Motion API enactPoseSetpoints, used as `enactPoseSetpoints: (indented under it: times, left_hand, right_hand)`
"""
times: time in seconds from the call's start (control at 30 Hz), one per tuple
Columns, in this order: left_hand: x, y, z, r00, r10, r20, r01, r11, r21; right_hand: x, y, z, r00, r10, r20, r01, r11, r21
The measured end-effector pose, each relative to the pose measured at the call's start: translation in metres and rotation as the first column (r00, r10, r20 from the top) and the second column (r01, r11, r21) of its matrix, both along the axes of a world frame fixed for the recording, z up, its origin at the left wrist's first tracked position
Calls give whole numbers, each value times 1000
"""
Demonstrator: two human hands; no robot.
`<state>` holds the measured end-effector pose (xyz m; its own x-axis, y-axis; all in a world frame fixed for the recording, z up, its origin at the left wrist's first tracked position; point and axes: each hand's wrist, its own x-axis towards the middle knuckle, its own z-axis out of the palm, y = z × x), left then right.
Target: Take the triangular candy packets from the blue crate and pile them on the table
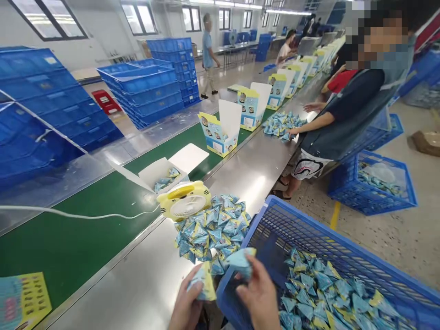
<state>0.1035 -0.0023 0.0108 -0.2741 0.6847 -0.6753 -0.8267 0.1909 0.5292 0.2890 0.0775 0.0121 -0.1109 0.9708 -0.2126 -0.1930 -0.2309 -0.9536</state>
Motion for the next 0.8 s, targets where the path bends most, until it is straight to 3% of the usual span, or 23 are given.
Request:
enactPoseSetpoints:
  times: [0.07,0.13,0.2,0.27,0.33,0.4,0.57,0.7,0.8]
  left_hand:
    - [-47,-15,12,987,155,-41,-156,988,-4]
    - [-89,-26,30,955,248,-163,-236,968,90]
    - [-119,-33,47,921,209,-329,-165,974,157]
    - [-137,-38,58,879,165,-447,-113,983,142]
    - [-147,-40,60,861,229,-455,-181,972,148]
    - [-154,-41,54,849,281,-448,-231,959,163]
    - [-167,-32,20,790,144,-596,-100,989,106]
    - [-170,11,-12,550,-93,-830,-11,993,-118]
    - [-168,54,-46,410,-283,-867,67,957,-281]
  right_hand:
    - [-10,22,28,971,-196,-138,203,978,42]
    - [-20,41,58,930,-280,-239,318,938,137]
    - [-36,51,83,934,-265,-238,321,916,239]
    - [-54,53,98,944,-244,-221,302,907,294]
    - [-71,53,105,941,-247,-232,310,903,297]
    - [-80,54,107,939,-248,-238,312,904,292]
    - [-71,73,89,982,-155,-106,181,936,304]
    - [-67,107,59,964,-107,242,31,954,297]
    - [-54,142,37,831,95,549,-267,933,243]
